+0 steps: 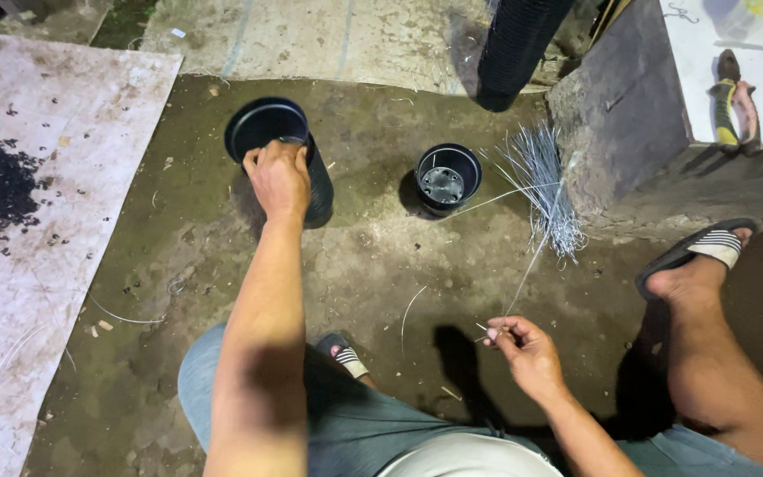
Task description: The person sits on the floor and threads metal wire through holes in black plastic plant pots. They bend and twist the wire ends to secure them, then place the finished pots into a stack.
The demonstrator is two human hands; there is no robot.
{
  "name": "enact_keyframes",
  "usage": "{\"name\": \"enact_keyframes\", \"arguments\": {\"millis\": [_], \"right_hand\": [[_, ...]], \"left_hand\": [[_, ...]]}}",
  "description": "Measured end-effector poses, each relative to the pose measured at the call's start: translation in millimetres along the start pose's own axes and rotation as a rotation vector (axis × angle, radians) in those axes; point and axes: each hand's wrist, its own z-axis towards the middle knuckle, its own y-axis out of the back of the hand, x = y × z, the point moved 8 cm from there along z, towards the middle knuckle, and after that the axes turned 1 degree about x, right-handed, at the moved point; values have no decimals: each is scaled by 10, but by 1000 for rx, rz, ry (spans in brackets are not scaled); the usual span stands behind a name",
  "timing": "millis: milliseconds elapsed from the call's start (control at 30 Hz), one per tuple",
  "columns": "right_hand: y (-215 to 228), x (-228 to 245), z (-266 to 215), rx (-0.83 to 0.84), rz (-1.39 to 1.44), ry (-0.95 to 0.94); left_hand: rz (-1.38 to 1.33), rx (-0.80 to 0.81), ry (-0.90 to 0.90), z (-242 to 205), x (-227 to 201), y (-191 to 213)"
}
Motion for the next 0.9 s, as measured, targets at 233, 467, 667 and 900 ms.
{"name": "enact_keyframes", "arguments": {"millis": [233,467,667,900], "right_hand": [[275,354,4,-172,81,60],[474,1060,-62,-310,132,188],[513,1732,-150,-359,55,365],[310,2020,-282,-266,127,412]], "left_hand": [[-490,11,45,240,-521,450],[-1068,601,283,-271,-1273,-39],[-1086,836,89,-771,-2013,89],[-1195,1041,291,-1153,-2353,164]]}}
